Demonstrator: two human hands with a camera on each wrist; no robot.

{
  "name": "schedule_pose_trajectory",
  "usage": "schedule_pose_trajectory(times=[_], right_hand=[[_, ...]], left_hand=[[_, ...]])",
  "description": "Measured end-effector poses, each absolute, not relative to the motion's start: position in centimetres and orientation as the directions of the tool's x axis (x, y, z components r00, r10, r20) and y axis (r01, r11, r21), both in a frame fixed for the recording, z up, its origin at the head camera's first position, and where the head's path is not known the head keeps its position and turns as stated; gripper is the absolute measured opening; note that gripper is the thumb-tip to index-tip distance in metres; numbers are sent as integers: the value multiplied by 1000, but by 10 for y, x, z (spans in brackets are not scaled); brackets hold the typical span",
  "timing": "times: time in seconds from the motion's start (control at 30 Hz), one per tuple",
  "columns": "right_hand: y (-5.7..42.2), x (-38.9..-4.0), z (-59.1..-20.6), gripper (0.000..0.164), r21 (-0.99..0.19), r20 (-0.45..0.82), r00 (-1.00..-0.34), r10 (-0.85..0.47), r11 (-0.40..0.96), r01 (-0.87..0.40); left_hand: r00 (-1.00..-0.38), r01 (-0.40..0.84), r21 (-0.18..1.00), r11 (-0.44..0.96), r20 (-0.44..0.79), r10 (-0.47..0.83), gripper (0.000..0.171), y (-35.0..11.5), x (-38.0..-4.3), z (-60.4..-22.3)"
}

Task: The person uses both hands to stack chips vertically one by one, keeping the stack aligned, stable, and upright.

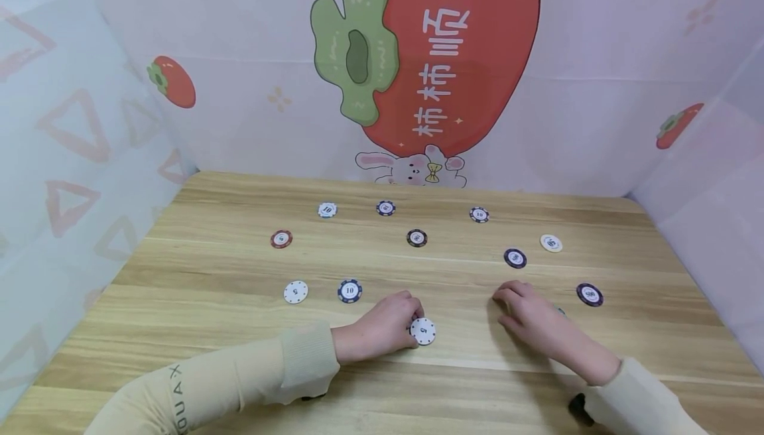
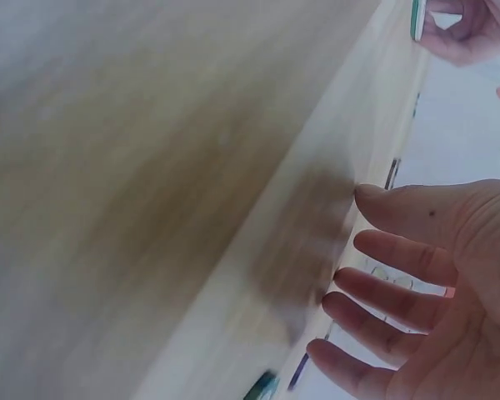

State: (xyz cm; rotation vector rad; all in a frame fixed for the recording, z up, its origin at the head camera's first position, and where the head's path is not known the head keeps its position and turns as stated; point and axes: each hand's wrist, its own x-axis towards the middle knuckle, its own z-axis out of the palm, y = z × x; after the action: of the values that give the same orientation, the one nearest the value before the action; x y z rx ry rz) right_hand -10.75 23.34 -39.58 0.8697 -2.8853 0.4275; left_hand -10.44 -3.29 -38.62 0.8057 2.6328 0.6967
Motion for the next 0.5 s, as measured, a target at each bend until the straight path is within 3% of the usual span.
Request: schedule_pose_trajectory(times=[0.5], right_hand=[[265, -109, -396, 27, -218, 186, -839, -512, 811, -543]], left_hand=[[-796, 440, 526, 728, -148, 587, 32, -35, -103, -385]])
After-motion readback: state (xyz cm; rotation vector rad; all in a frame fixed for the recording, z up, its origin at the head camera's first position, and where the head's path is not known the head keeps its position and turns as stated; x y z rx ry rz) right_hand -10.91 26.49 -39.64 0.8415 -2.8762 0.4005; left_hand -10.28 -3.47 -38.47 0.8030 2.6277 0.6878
